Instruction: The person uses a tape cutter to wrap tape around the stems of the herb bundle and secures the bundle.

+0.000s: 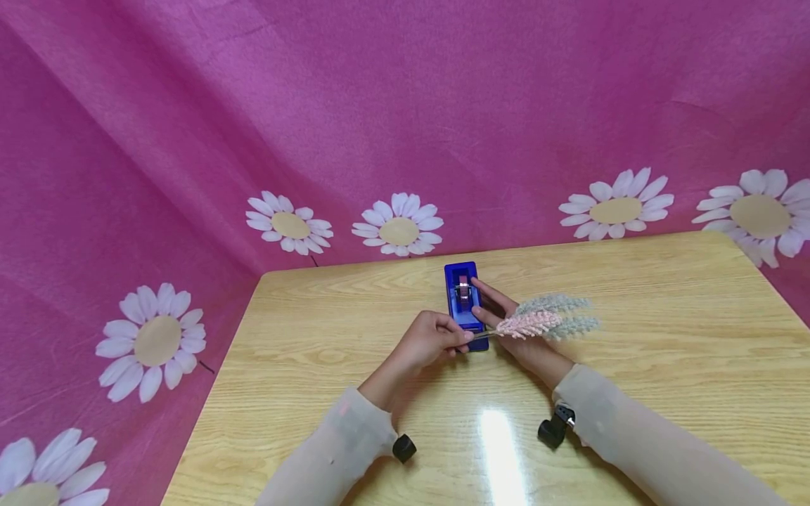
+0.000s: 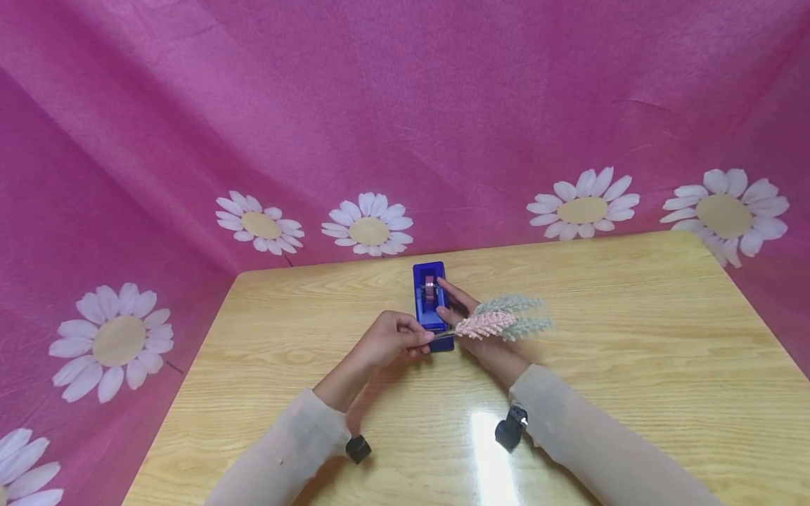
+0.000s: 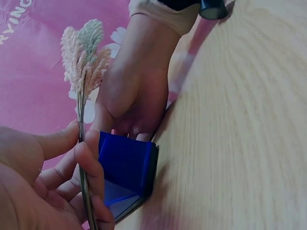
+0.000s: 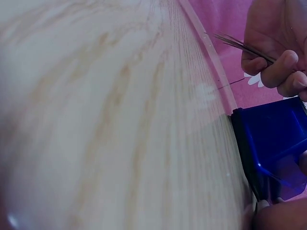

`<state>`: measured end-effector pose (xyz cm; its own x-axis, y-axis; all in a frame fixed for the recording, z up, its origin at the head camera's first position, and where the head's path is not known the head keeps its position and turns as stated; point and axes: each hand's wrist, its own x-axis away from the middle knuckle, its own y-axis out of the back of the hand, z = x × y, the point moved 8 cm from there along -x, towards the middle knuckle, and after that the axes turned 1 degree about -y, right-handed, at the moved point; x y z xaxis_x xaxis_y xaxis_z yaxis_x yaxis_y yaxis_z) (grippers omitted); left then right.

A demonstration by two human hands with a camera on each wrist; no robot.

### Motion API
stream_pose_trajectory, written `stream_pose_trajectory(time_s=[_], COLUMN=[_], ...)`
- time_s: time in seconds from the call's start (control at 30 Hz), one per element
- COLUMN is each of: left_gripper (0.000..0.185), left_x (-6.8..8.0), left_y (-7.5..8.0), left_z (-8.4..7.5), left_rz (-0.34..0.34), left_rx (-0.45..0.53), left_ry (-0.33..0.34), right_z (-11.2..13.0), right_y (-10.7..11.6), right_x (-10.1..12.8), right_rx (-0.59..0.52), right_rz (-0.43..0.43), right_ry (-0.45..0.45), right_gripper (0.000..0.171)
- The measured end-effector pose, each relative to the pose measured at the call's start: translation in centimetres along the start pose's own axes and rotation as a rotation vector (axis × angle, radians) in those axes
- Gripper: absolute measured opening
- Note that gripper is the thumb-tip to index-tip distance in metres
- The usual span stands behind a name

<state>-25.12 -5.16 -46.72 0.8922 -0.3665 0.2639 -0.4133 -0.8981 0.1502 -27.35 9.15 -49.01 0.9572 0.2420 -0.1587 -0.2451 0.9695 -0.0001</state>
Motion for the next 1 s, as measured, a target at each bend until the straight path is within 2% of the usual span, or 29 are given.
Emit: stream_pose_trajectory(time_s=[0.13, 0.27, 0.33, 0.5, 0.8, 1.0], left_gripper=[0.015, 0.015, 0.015, 0.014, 0.019, 0.023], left_x=[0.2, 0.6, 0.8, 1.2, 1.3, 1.2], left_y=[0.1, 0.4, 0.3, -0.1, -0.1, 0.0], left_z=[-0.2, -0.8, -0.8, -0.8, -0.6, -0.7], left_rz=[-0.038, -0.1, -0.11, -0.093, -0.079, -0.109], left_rx=[-0.068, -0.193, -0.214, -0.172, -0.101, -0.114], left_ry=[-0.021, -0.05, -0.052, -0.054, -0.09, -0.121], right_z=[0.6, 1.3, 1.5, 1.5, 1.1, 0.4], right_y=[-0.1, -0.4, -0.5, -0.5, -0.3, -0.2], right_x=[0.1, 0.2, 0.2, 0.2, 0.0, -0.1], right_rx=[-0.015, -0.052, -0.069, -0.075, -0.034, -0.038], right_rz=[-0.008, -0.022, -0.032, -0.045, -0.024, -0.022], right_ry=[0.023, -0.005, -0.046, -0.084, 0.055, 0.051], right_gripper=[0.061, 0.059, 0.059, 0.058, 0.059, 0.06])
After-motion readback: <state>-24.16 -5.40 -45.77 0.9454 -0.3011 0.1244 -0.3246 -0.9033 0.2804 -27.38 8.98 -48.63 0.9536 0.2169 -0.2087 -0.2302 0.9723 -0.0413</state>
